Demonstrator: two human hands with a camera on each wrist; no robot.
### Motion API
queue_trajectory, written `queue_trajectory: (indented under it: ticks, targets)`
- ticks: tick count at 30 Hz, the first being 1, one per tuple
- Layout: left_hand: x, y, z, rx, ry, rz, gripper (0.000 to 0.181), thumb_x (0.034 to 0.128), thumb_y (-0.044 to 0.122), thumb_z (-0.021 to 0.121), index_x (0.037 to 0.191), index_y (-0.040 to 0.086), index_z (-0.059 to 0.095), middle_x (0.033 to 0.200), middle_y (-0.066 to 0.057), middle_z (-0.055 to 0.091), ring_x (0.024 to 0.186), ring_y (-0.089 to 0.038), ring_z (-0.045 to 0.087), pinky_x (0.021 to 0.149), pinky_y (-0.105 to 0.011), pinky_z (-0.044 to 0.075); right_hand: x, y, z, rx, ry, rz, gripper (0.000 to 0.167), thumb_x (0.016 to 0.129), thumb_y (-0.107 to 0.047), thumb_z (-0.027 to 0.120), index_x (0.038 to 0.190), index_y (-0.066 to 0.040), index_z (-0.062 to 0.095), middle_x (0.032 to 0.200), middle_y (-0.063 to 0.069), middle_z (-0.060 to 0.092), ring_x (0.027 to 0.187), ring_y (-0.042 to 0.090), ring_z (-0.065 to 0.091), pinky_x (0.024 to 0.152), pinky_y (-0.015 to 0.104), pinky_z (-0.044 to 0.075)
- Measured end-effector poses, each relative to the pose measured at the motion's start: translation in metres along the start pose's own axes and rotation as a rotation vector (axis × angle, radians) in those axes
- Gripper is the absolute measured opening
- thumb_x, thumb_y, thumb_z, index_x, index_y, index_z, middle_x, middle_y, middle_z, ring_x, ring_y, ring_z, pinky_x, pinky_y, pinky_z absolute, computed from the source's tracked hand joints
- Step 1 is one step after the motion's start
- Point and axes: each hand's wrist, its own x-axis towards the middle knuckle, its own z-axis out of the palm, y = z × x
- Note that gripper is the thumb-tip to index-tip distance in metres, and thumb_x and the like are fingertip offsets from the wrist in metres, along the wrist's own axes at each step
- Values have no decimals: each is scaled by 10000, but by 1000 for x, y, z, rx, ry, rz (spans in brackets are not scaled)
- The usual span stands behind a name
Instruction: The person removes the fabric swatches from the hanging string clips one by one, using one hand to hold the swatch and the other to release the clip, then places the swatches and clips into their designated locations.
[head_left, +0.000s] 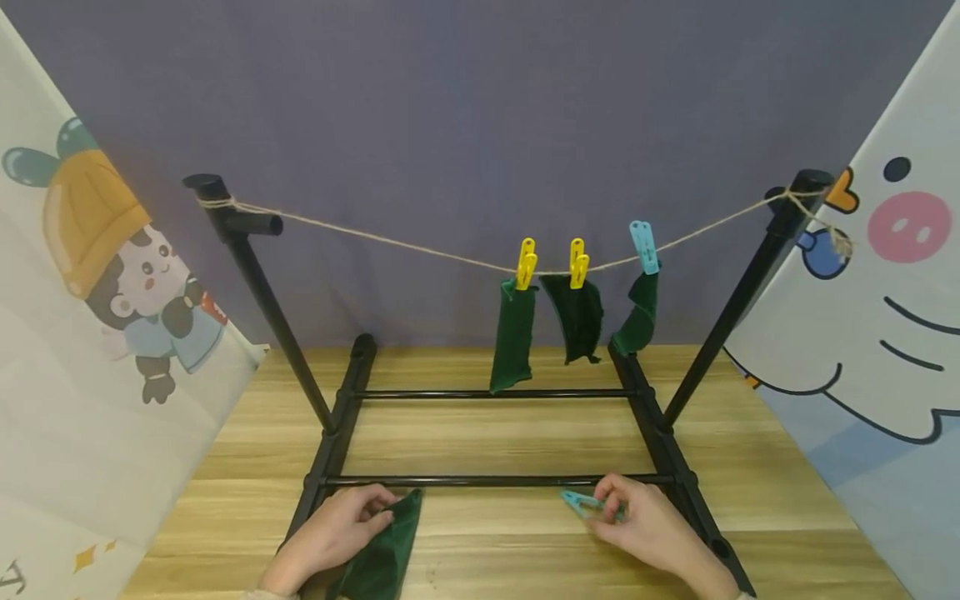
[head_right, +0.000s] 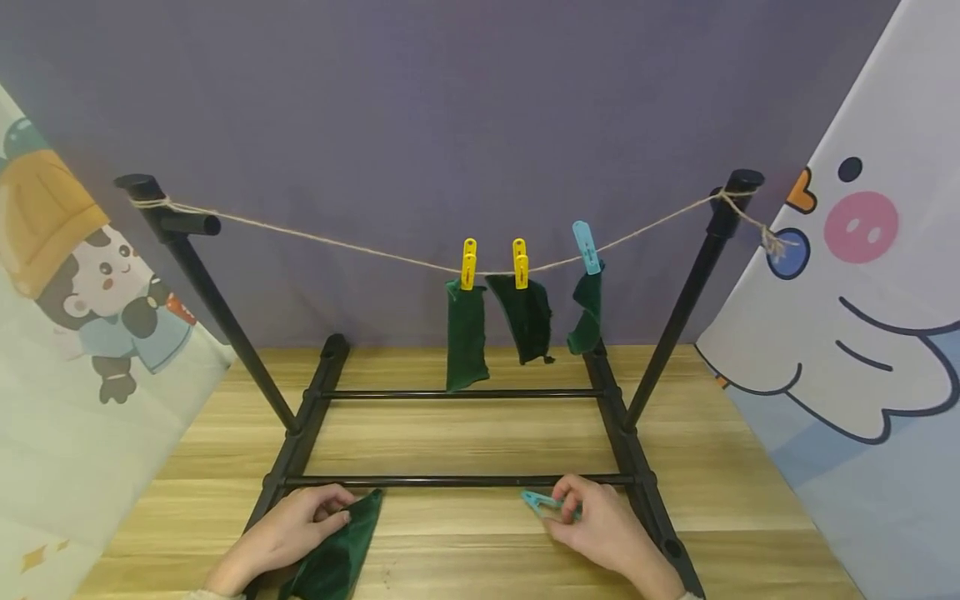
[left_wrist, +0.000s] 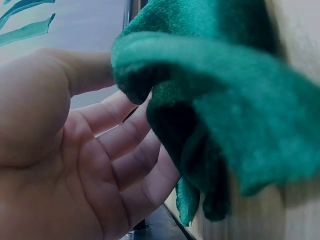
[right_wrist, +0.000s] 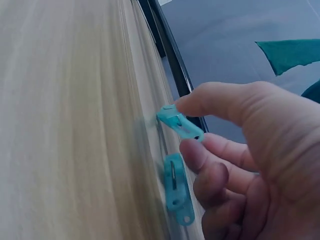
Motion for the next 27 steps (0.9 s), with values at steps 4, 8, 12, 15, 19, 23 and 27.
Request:
queue_trajectory:
  ticks: [4,8,12,15,19,23,27]
  targets:
    - [-1,-1,0,-5,2,1,221,1034,272,704,1195,127,745,1074,13,765,933,-153,694,732,-292,571,-2,0,-4,-39,-20,0,288,900,-310,844,1040,-123,676,737,-131,622,468,-31,388,443,173,312]
    - [0,-1,0,-1,11,0,214,1032,278,705,1188,137,747,1070,18,762,928,-142,688,731,-278,559,-3,1,-5,-47,-46,20,286,901,-315,842,1035,-122,680,708,-122,603,487,-18,424,459,183,339]
    - [-1,0,1,-3,11,-4,217,1032,278,705,1188,132,746,1059,19,760,921,-134,684,726,-267,552,-3,2,-5,-53,-55,31,266,897,-313,845,1017,-135,687,679,-122,579,484,-17,414,462,183,334]
    - [-1,-1,1,-7,9,-5,220,1033,275,705,1190,126,744,1054,19,760,917,-132,685,723,-263,552,-3,3,-4,-52,-55,31,261,896,-310,848,1013,-137,691,670,-122,575,482,-18,408,461,182,330]
    - [-1,-1,0,-13,7,1,222,1036,276,701,1193,125,741,1049,20,761,908,-124,686,718,-259,550,-3,4,-5,-41,-63,29,260,904,-312,842,1021,-134,694,686,-119,589,487,-19,413,463,184,337]
    - [-1,-2,0,-11,15,8,212,1041,279,694,1187,133,740,1036,29,759,884,-93,679,709,-252,545,-3,4,-7,4,-76,32,261,924,-318,831,1038,-129,691,716,-112,615,482,-20,413,455,180,342]
    - [-2,-2,-2,-13,32,19,199,1045,292,690,1168,143,742,1019,45,760,853,-47,668,701,-245,538,-4,1,-11,52,-84,32,282,938,-322,823,1060,-112,680,735,-102,641,472,-15,416,447,182,349]
